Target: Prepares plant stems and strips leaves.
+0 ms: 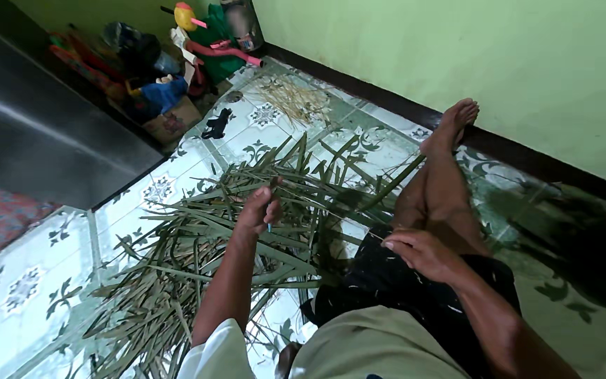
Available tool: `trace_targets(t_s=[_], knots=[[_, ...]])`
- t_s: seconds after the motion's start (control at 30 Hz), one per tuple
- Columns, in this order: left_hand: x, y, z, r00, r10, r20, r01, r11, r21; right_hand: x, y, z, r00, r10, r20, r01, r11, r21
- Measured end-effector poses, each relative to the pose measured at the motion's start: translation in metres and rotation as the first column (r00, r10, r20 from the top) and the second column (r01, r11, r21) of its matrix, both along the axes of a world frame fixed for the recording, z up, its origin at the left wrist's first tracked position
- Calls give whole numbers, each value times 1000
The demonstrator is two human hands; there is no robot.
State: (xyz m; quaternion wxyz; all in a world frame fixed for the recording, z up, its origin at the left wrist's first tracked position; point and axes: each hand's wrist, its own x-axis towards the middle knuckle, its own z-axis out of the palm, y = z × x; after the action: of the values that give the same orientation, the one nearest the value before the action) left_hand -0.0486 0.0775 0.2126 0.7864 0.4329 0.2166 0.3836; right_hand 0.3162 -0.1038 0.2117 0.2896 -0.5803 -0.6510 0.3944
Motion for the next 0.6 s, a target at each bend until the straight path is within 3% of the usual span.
trace_targets(t_s=[0.1,0.17,0.2,0.27,0.3,0.4,0.47,0.53,0.57,0.6], knots=[[11,0,10,923,212,-322,-166,972,166,-2,-1,2,1000,4,29,-5,999,34],[17,4,2,706,400,-585,-149,891,429,-4,-2,6,999,-4,54,2,999,34],[19,7,-7,570,474,-671,-54,836,545,-6,-3,9,997,-6,72,5,1000,10],[23,11,-30,358,534,-766,126,786,606,-9,-2,12,992,3,124,3,999,-49],[25,12,-42,279,553,-785,132,788,602,-9,-2,10,988,9,153,2,997,-72],[-15,20,-65,86,567,-819,-109,823,558,22,-18,2,976,-53,209,81,988,-128],[-69,27,-86,36,480,-876,-150,870,471,57,-34,0,965,-174,195,201,972,-126],[-104,14,-106,1,195,-981,55,979,195,70,-40,6,953,-265,144,283,952,-115],[-109,7,-112,-107,20,-994,227,974,-5,70,-37,13,951,-287,113,301,945,-131],[-107,3,-119,-261,-109,-959,355,913,-200,67,-31,18,951,-293,95,305,941,-149]])
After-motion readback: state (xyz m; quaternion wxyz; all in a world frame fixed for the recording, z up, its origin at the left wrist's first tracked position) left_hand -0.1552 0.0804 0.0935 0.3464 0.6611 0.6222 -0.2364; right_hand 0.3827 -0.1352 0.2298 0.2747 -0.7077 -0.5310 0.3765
